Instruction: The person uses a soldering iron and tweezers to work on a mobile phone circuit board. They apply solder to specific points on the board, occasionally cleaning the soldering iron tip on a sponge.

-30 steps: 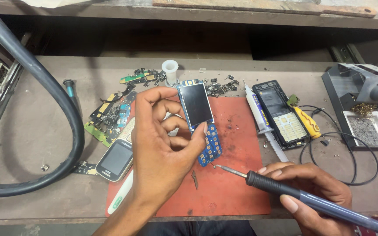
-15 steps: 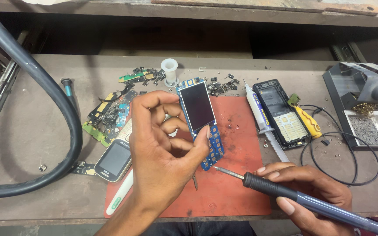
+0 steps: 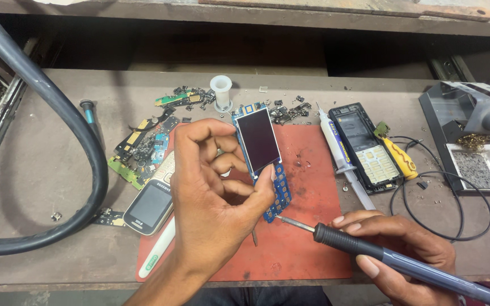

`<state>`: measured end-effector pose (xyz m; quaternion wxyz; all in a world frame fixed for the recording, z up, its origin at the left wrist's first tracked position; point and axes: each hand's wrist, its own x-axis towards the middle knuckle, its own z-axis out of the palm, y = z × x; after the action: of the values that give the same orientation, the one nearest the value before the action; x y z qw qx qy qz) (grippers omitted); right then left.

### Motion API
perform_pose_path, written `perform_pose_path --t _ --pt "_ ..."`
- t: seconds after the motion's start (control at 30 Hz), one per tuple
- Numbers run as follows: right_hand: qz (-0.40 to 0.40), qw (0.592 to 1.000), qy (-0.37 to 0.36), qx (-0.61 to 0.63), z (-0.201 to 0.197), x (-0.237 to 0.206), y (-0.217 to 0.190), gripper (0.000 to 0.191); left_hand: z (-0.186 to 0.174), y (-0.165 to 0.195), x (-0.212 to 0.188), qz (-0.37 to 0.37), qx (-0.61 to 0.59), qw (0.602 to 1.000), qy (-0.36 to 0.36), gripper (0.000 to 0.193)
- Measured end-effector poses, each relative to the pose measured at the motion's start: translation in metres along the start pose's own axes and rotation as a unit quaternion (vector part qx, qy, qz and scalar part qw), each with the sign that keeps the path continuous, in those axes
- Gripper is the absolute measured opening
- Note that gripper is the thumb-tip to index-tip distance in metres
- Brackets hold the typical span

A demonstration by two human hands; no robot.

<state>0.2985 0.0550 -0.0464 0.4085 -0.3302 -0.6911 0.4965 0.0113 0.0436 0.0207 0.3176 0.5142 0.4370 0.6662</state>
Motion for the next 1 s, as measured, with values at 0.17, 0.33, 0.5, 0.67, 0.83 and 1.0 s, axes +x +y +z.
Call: perform_pose_path --t 0.17,0.33,0.5,0.67,0.83,1.0 --pt "-0.011 1.0 0.003 -0.007 0.0027 0.0008 -0.0003 0.031 0.0 0.0 0.0 -0.002 0.003 1.0 0.002 0.059" --pt "-0.011 1.0 0.009 -0.012 0.0033 0.0016 -0.0018 0.031 -0.0008 -0.0017 0.0003 0.008 0.022 1.0 0.003 0.059" --pt "-0.016 1.0 0.006 -0.02 0.004 0.0022 -0.0032 0.031 -0.0006 -0.0029 -0.001 0.014 0.038 0.999 0.005 0.059" --pt "-0.023 1.0 -0.008 -0.02 0.0028 0.0034 -0.0043 0.033 0.0 -0.0042 -0.0014 0.016 0.039 0.999 0.011 0.059" --pt "-0.019 1.0 -0.008 -0.017 0.0036 0.0037 -0.0049 0.033 -0.0004 -0.0044 -0.002 0.017 0.045 0.999 0.011 0.059" --pt "-0.02 1.0 -0.011 -0.016 0.0039 0.0041 -0.0059 0.033 -0.0004 -0.0041 -0.0024 0.015 0.045 0.999 0.013 0.059"
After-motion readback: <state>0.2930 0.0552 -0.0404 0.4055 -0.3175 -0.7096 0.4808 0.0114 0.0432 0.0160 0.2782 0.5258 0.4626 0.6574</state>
